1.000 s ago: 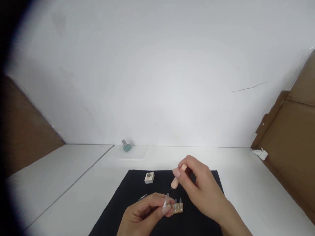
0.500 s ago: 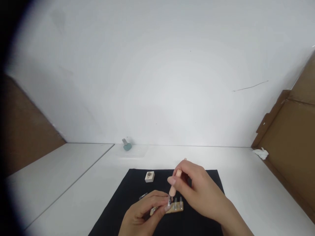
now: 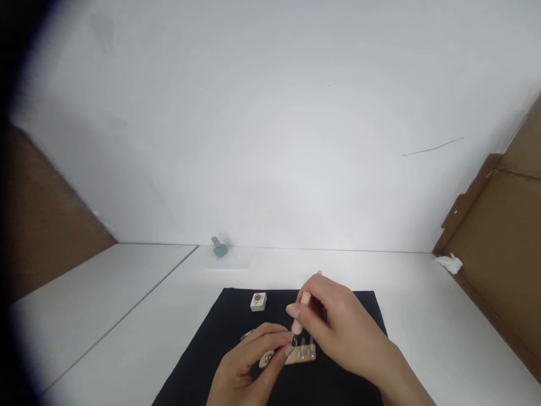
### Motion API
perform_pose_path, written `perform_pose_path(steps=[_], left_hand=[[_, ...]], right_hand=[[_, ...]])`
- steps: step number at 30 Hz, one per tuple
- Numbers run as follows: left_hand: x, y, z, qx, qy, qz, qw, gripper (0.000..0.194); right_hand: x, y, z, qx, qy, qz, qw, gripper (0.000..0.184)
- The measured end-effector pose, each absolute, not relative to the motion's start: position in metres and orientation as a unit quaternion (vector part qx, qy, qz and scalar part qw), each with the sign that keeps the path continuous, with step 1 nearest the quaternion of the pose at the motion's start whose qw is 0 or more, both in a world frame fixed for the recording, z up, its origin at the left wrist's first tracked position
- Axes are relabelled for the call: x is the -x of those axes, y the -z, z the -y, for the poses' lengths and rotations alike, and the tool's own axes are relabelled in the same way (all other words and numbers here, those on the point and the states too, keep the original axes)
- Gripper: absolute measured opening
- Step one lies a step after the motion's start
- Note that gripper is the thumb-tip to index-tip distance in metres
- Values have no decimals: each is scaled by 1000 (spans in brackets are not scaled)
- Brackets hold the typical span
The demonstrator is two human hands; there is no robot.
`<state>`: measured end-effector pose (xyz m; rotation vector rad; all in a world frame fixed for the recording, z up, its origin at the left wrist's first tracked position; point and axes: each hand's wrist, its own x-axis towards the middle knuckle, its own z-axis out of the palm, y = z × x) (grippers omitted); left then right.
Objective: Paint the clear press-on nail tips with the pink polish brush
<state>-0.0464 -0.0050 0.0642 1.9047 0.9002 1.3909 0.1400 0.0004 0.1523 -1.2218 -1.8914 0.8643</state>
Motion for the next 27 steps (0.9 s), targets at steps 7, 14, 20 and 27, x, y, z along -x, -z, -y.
perform_pose_path(steps=[7, 14, 20, 27], left_hand=[[42, -63, 7, -707, -531, -343, 318, 28], [43, -60, 7, -713, -528, -325, 328, 33], [47, -58, 3, -740, -507, -307, 318, 28], [50, -59, 2, -751, -494, -303, 317, 27]], right_hand=[[-144, -156, 0, 481, -328, 729, 361, 27], [-141, -149, -3, 499, -318, 720, 363, 26], [-145, -154, 1, 493, -336, 726, 341, 27], [-141, -148, -4, 501, -332, 709, 369, 27]])
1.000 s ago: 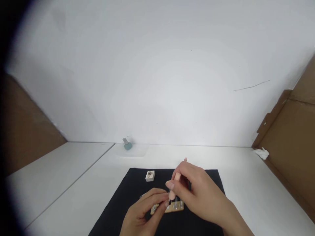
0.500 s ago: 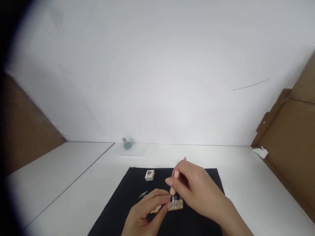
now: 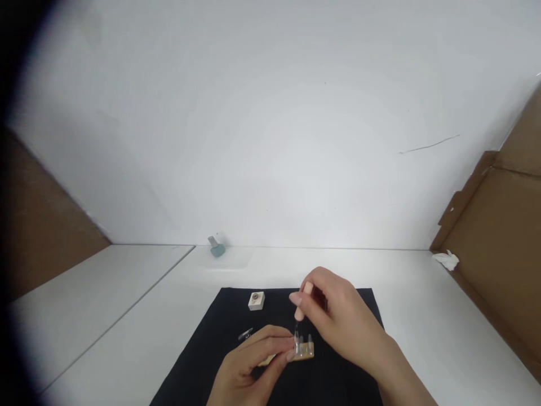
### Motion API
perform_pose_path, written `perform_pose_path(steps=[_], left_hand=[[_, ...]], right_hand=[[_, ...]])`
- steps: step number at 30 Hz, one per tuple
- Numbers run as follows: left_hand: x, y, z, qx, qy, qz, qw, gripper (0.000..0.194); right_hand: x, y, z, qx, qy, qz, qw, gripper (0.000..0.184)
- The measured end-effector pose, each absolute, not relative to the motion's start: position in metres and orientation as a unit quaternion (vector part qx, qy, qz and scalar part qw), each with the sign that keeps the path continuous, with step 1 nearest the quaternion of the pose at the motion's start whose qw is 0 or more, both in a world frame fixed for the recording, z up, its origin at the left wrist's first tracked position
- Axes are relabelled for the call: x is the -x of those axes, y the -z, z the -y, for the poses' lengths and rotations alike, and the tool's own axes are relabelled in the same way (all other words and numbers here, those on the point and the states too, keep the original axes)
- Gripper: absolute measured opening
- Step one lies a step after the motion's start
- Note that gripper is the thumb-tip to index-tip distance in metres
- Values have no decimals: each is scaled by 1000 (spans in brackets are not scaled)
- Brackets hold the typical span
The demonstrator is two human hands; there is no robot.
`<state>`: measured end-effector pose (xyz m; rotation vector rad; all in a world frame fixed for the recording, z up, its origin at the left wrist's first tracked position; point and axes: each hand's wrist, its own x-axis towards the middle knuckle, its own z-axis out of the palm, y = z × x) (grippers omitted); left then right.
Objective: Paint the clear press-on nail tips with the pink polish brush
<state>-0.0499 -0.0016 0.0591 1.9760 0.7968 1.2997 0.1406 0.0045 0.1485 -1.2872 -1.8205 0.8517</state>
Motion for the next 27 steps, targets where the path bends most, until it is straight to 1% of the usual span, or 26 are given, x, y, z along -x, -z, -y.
perform_pose_path(steps=[3, 8, 9, 13, 15, 20, 23, 27], left_hand=[[50, -58, 1, -754, -495, -302, 309, 24], [49, -62, 1, -753, -480, -315, 321, 24], [50, -62, 1, -750, -482, -318, 323, 24], [52, -62, 0, -729, -501, -332, 327, 23], [53, -62, -1, -710, -509, -341, 347, 21], [51, -63, -1, -652, -505, -359, 438, 15], [51, -63, 0, -612, -513, -366, 478, 12], [53, -63, -1, -613, -502, -365, 489, 11]], right_hand=[[-143, -150, -4, 502, -320, 705, 386, 27], [-141, -154, -1, 492, -352, 727, 324, 26], [-140, -153, -2, 493, -353, 724, 330, 27], [-140, -149, -4, 516, -312, 692, 397, 28], [-142, -151, -2, 512, -313, 697, 393, 28], [-143, -156, 3, 460, -365, 734, 340, 23], [-141, -153, 1, 474, -356, 720, 361, 24], [-140, -154, 0, 490, -342, 700, 391, 29]])
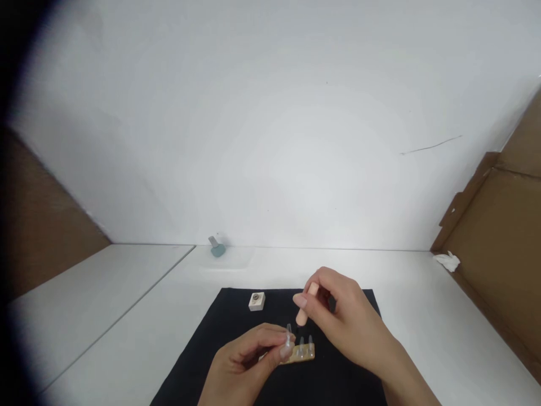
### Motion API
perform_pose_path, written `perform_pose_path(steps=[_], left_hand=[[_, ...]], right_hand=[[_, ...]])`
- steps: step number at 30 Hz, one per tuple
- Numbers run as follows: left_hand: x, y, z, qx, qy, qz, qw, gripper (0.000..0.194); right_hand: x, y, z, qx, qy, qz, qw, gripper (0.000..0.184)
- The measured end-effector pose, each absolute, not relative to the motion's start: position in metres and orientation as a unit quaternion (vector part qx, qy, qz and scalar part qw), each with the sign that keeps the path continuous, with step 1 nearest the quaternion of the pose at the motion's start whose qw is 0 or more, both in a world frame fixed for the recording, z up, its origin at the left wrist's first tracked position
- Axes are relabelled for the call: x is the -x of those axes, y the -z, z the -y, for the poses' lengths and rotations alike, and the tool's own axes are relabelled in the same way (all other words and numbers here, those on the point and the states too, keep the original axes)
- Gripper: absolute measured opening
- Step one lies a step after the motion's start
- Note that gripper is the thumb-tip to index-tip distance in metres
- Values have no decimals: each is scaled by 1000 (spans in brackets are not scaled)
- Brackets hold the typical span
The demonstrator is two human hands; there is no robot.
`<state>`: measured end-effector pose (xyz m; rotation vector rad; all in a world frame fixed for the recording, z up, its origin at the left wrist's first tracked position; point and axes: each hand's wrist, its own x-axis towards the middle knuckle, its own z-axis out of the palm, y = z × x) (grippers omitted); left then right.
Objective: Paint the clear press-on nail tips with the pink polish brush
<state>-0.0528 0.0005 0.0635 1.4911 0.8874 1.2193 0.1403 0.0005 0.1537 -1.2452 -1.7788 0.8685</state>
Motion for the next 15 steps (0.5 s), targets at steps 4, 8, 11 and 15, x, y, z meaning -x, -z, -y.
perform_pose_path(steps=[4, 8, 11, 15], left_hand=[[53, -65, -1, -634, -485, -366, 478, 13], [50, -65, 1, -629, -502, -375, 460, 13], [50, -64, 1, -627, -508, -379, 454, 12], [52, -64, 0, -647, -488, -361, 461, 13]], right_hand=[[-139, -158, 2, 473, -356, 719, 363, 28], [-139, -155, 2, 489, -341, 711, 373, 28], [-140, -155, 2, 494, -336, 699, 393, 28], [-136, -157, 3, 480, -353, 720, 357, 27]])
